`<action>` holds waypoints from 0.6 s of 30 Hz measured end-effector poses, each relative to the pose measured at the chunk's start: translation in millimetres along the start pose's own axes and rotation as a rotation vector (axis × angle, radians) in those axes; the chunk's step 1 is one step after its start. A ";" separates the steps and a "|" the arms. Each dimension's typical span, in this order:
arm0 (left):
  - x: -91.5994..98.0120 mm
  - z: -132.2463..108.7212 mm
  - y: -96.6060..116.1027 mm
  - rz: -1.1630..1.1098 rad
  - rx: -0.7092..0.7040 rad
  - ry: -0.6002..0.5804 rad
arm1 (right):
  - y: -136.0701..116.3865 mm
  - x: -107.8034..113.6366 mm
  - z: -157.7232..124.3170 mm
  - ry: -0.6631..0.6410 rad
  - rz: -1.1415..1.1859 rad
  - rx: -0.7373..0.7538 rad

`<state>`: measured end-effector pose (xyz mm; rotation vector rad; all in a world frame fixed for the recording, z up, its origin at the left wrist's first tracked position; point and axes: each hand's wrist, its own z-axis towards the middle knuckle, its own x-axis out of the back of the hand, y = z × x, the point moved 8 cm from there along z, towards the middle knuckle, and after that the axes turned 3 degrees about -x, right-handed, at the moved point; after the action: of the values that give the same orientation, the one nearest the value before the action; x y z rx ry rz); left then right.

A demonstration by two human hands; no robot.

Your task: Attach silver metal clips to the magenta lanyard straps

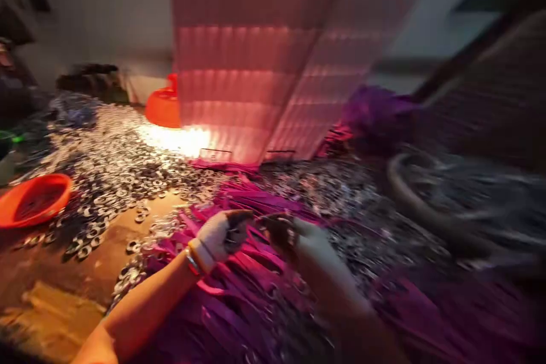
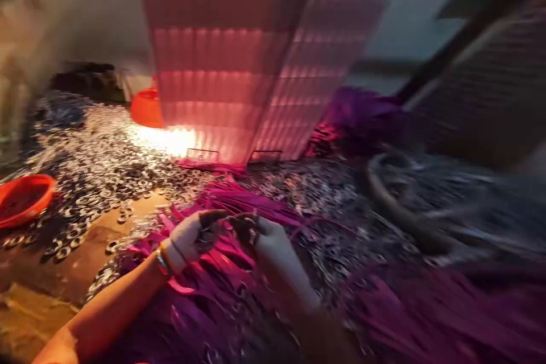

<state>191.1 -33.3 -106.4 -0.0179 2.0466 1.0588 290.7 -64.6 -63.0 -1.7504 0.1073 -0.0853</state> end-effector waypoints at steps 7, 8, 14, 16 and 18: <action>11.3 2.6 12.7 0.224 -0.158 -0.006 | 8.9 20.9 3.9 0.054 0.158 -0.106; 10.7 1.2 10.1 0.245 -0.151 -0.004 | 10.2 20.5 6.1 0.062 0.153 -0.107; -2.4 14.5 -4.6 0.125 -0.095 -0.028 | 9.8 31.4 7.3 0.130 -0.018 0.005; -4.2 16.3 -16.7 0.012 0.007 0.012 | 7.9 32.3 2.8 0.156 -0.147 0.066; -3.3 9.4 -28.6 -0.054 0.085 0.050 | 9.6 21.0 4.5 0.136 -0.249 0.107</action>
<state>209.5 -46.4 -126.5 -0.0565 2.1220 0.9462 311.8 -64.4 -73.3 -1.6436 -0.0168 -0.3851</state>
